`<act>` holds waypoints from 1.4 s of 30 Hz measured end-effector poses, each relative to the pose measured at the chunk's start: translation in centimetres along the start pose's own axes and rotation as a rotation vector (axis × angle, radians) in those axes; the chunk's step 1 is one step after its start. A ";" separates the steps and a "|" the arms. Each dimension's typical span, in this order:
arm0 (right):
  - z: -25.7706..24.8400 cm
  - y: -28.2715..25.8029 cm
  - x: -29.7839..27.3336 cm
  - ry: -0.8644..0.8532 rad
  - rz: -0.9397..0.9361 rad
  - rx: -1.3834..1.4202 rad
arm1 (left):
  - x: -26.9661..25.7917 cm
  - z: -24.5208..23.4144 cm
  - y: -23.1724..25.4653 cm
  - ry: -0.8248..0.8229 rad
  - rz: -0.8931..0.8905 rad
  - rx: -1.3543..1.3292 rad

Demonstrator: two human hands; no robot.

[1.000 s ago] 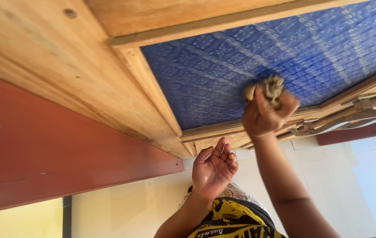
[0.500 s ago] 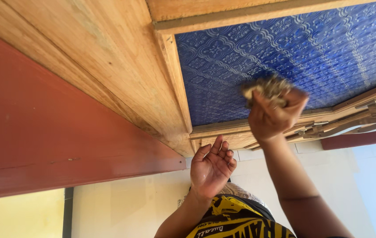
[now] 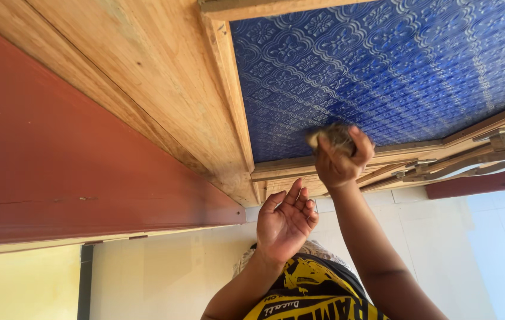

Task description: The person wipes the blue patterned surface of a wooden door with a cloth. They dip the cloth into a bucket of water, wring it out, and continue wiping the door surface.

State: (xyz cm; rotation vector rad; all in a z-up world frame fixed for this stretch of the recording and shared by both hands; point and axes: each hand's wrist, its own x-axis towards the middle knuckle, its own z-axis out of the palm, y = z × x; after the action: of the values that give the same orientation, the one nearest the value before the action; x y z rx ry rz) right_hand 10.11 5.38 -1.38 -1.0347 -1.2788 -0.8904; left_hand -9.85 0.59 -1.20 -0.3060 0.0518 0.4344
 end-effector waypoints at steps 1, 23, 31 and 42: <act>0.6 -0.1 1.2 0.046 -0.026 -0.021 | 0.1 -0.1 0.0 -0.001 -0.004 -0.003; 1.8 -2.9 8.7 -0.078 0.033 0.132 | -1.5 1.4 2.3 -0.095 0.184 0.023; 0.5 -4.1 1.0 -0.225 0.056 0.220 | -2.7 3.2 1.5 -0.171 0.240 -0.002; 3.6 -6.5 7.0 -0.033 0.044 0.054 | -3.6 2.4 0.1 -0.116 0.169 -0.025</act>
State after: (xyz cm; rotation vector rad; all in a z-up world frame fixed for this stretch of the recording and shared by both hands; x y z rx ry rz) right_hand 3.52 7.06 6.23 -1.0349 -1.2961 -0.8038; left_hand -13.21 -0.04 1.42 -0.3018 -0.0415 0.6200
